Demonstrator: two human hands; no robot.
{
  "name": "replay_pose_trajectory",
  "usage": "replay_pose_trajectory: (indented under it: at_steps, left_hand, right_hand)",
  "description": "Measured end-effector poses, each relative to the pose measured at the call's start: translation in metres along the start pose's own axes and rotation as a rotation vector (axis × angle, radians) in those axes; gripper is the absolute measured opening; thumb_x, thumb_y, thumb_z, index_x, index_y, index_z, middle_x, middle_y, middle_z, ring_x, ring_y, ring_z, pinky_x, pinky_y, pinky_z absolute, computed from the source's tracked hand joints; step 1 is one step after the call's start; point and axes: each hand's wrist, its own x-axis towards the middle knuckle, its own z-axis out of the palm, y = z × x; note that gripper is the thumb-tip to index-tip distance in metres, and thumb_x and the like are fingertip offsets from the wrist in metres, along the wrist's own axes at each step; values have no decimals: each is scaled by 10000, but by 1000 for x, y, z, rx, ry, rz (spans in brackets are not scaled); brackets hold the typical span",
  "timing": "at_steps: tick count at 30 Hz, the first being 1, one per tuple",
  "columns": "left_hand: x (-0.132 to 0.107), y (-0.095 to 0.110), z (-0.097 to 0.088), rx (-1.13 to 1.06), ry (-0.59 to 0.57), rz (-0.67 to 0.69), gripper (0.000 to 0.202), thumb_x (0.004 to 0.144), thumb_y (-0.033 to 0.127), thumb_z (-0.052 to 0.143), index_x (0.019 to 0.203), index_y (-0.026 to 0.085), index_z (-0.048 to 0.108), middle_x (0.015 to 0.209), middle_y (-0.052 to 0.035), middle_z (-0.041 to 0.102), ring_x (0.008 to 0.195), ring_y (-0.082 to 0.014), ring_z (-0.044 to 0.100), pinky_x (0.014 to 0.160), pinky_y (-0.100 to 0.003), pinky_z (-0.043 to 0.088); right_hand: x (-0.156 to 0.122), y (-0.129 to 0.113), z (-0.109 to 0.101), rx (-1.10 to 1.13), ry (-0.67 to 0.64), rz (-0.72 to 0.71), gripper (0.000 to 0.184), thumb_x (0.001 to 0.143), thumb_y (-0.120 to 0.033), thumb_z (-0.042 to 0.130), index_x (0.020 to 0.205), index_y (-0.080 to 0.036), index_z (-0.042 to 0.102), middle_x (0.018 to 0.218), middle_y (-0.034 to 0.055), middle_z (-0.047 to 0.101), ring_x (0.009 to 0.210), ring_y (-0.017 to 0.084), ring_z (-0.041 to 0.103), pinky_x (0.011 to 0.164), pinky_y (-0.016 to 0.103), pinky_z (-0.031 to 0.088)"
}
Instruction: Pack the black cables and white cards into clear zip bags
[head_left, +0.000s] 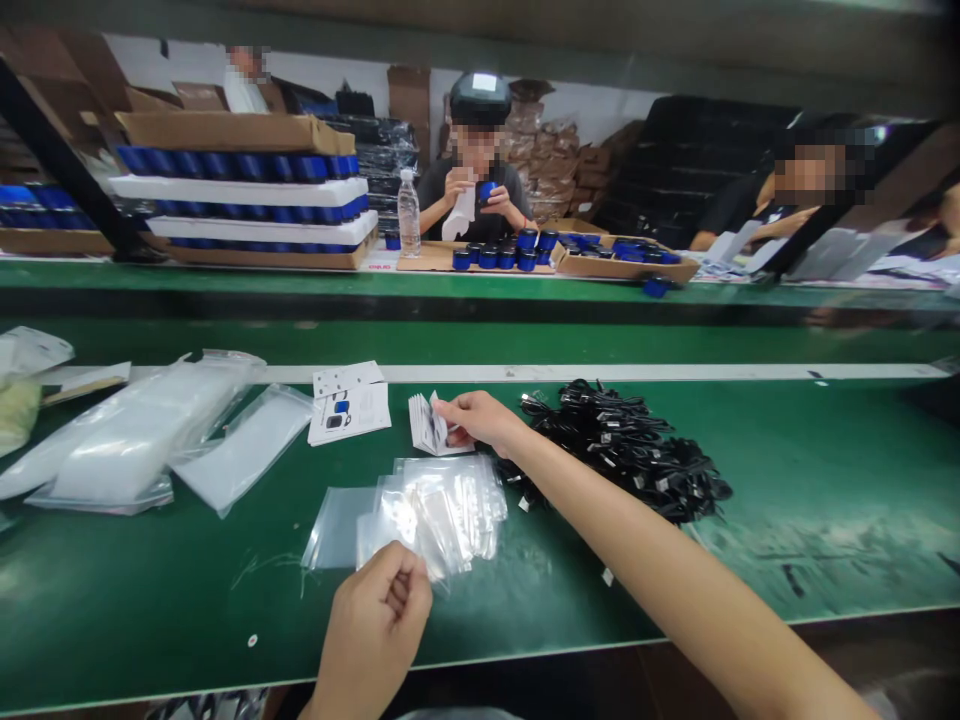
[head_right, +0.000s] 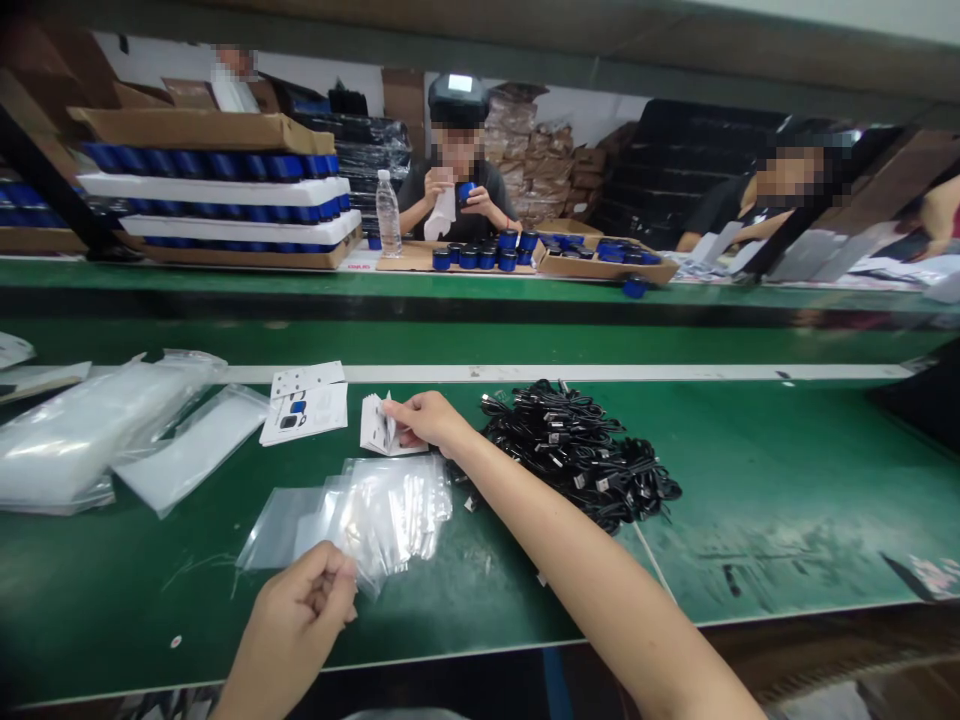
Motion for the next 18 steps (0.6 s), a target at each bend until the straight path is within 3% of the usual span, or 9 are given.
replay_pose_trajectory:
  at_steps: [3, 5, 8, 11, 12, 15, 18]
  left_hand:
    - [-1, 1, 1, -48, 10, -40, 262, 771, 310, 510, 533, 212, 458, 422, 62, 493, 392, -98, 481, 441, -209, 373]
    - [0, 1, -1, -100, 21, -82, 255, 782, 340, 509, 562, 213, 494, 428, 56, 521, 397, -109, 516, 430, -206, 416]
    - [7, 2, -10, -188, 66, -156, 255, 826, 404, 471, 673, 210, 535, 513, 33, 612, 467, -133, 615, 469, -220, 514]
    - [16, 8, -20, -349, 155, -241, 251, 824, 444, 488, 740, 209, 516, 647, 13, 682, 581, -156, 688, 554, -256, 574]
    - [19, 11, -22, -399, 191, -256, 248, 822, 447, 496, 745, 211, 508, 680, 13, 690, 596, -155, 693, 562, -259, 577]
    - [24, 20, -20, -323, 267, -179, 249, 851, 431, 458, 734, 217, 504, 596, 36, 649, 504, -133, 643, 486, -229, 536]
    - [25, 21, -14, -140, 320, -57, 254, 851, 394, 452, 691, 215, 531, 574, 29, 617, 534, -132, 614, 518, -220, 496]
  right_hand:
    - [-2, -3, -2, -53, 53, -44, 294, 904, -294, 547, 1165, -160, 533, 1156, 78, 570, 949, 209, 603, 786, 406, 518]
    - [-15, -7, -6, -99, 126, -111, 217, 910, -276, 529, 1064, -133, 583, 1044, 66, 611, 861, 187, 612, 732, 357, 515]
    - [-58, -9, -8, -171, 229, -268, 214, 905, -222, 486, 749, -132, 600, 713, 0, 593, 648, 128, 542, 603, 254, 417]
    - [-111, 2, 5, -264, 243, -430, 256, 877, -228, 518, 629, -170, 543, 613, -31, 530, 597, 120, 476, 598, 255, 346]
    - [-124, 9, 13, -388, 243, -556, 260, 876, -222, 512, 623, -173, 544, 614, -23, 542, 592, 126, 473, 609, 267, 340]
    - [-144, 30, 37, -543, 253, -768, 228, 882, -148, 475, 678, -168, 573, 640, 0, 596, 609, 138, 515, 689, 298, 365]
    - [-140, 44, 57, -510, 297, -867, 222, 888, -138, 461, 705, -167, 584, 651, 9, 614, 607, 142, 534, 702, 306, 387]
